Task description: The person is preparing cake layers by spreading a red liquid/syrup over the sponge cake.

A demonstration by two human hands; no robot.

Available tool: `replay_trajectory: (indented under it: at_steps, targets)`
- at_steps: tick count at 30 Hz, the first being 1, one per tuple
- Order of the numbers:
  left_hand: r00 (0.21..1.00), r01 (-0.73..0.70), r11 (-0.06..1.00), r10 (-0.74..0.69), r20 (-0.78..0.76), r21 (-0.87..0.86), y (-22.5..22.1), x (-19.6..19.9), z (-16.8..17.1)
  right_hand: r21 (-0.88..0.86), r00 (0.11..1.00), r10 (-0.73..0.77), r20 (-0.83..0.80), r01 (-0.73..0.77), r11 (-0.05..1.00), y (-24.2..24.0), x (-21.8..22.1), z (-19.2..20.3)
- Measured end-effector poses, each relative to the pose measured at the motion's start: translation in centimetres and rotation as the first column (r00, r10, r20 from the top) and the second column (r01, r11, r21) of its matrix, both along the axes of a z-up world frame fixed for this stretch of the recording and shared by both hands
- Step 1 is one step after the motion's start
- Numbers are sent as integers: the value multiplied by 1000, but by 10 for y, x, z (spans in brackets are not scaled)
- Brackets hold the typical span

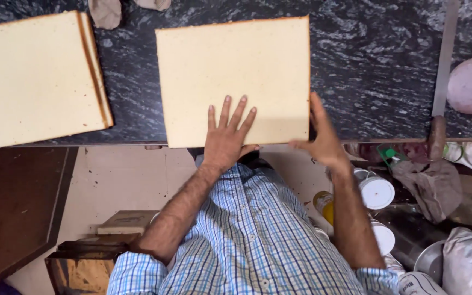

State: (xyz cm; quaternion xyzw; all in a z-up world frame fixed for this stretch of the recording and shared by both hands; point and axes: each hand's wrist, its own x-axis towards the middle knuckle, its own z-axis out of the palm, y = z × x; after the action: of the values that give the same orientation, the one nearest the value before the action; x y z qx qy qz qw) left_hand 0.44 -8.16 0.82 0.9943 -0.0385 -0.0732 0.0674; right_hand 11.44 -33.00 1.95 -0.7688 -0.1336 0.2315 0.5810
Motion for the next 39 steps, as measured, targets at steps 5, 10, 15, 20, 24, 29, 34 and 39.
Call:
replay_trajectory:
  at_steps: [5, 10, 15, 20, 24, 29, 34, 39]
  targets:
    - [997, -27, 998, 22, 79, 54, -6, 1, 0, -339, 973, 155, 172, -89, 937, 5, -22, -17]
    - [992, -55, 997, 49, 114, 47, -13, 2, 0, -277, 962, 87, 258, -13, 961, -2, -24, -34]
    - [985, -69, 995, 56, -164, -77, -3, 29, 44, -298, 927, 127, 352, -18, 954, 0, -29, -41]
    - [953, -158, 975, 191, 234, -155, 81, 95, 14, -306, 868, 141, 476, 13, 952, 12, -32, -38]
    - [903, -177, 971, 225, 365, -161, 135, 165, 19, -391, 865, 168, 474, 36, 920, 18, -34, -43]
    - [915, -160, 951, 244, 322, -264, 153, 178, 9, -471, 876, 133, 464, 117, 875, 15, -38, -59]
    - [901, -154, 938, 262, 345, -311, 165, 180, 10, -434, 849, 124, 513, 132, 891, 28, -37, -61]
    - [922, -154, 936, 251, 293, -316, 177, 184, 6, -360, 743, 105, 661, 190, 914, 41, -35, -68]
